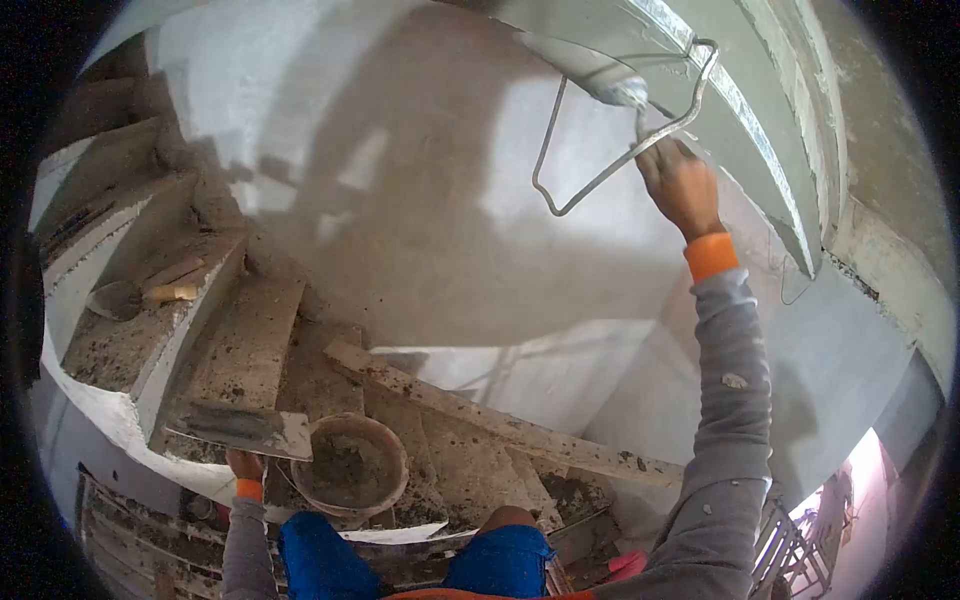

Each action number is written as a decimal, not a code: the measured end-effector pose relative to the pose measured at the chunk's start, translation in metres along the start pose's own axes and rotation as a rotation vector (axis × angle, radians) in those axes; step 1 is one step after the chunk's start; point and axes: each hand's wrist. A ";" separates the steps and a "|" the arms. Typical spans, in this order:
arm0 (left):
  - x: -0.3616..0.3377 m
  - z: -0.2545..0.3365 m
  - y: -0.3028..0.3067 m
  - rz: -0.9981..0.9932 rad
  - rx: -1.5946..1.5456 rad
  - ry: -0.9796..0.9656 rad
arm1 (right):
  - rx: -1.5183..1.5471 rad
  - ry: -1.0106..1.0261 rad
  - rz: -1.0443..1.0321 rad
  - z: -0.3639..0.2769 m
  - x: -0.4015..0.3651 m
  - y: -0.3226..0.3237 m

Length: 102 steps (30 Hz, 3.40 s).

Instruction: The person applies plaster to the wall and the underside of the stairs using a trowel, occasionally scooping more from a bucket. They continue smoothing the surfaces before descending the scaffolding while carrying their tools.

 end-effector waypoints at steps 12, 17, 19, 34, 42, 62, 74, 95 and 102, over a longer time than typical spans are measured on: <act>0.004 0.009 -0.007 0.276 -0.728 0.234 | 0.158 -0.084 -0.060 0.018 -0.005 0.025; 0.005 0.027 0.019 0.124 -0.133 -0.020 | 0.116 -0.049 -0.038 0.031 -0.024 0.034; 0.002 0.012 0.008 0.161 -0.033 -0.076 | 0.122 -0.112 -0.031 0.037 -0.024 0.041; -0.006 -0.018 -0.017 0.249 -0.040 -0.122 | 0.064 -0.065 -0.016 0.058 -0.017 0.065; -0.007 -0.012 -0.010 0.111 -0.133 -0.084 | 0.001 -0.069 -0.153 0.066 -0.035 0.062; -0.001 -0.009 -0.016 0.141 -0.695 0.315 | -0.403 -0.116 -0.160 0.069 -0.033 0.048; -0.005 -0.015 -0.012 0.134 -0.136 0.018 | -0.108 -0.078 0.167 0.045 -0.014 0.057; -0.007 -0.023 -0.023 0.219 -0.544 0.186 | -0.655 -0.263 -0.393 0.168 -0.050 0.092; -0.004 -0.009 -0.016 0.300 -1.071 0.440 | -0.576 -0.156 -0.288 0.134 -0.050 0.088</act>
Point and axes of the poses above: each hand's wrist, its own x-axis towards the middle knuckle, its own y-axis out of the back of the hand, z = x × y, and after that the axes turned 8 degrees about -y, right-handed
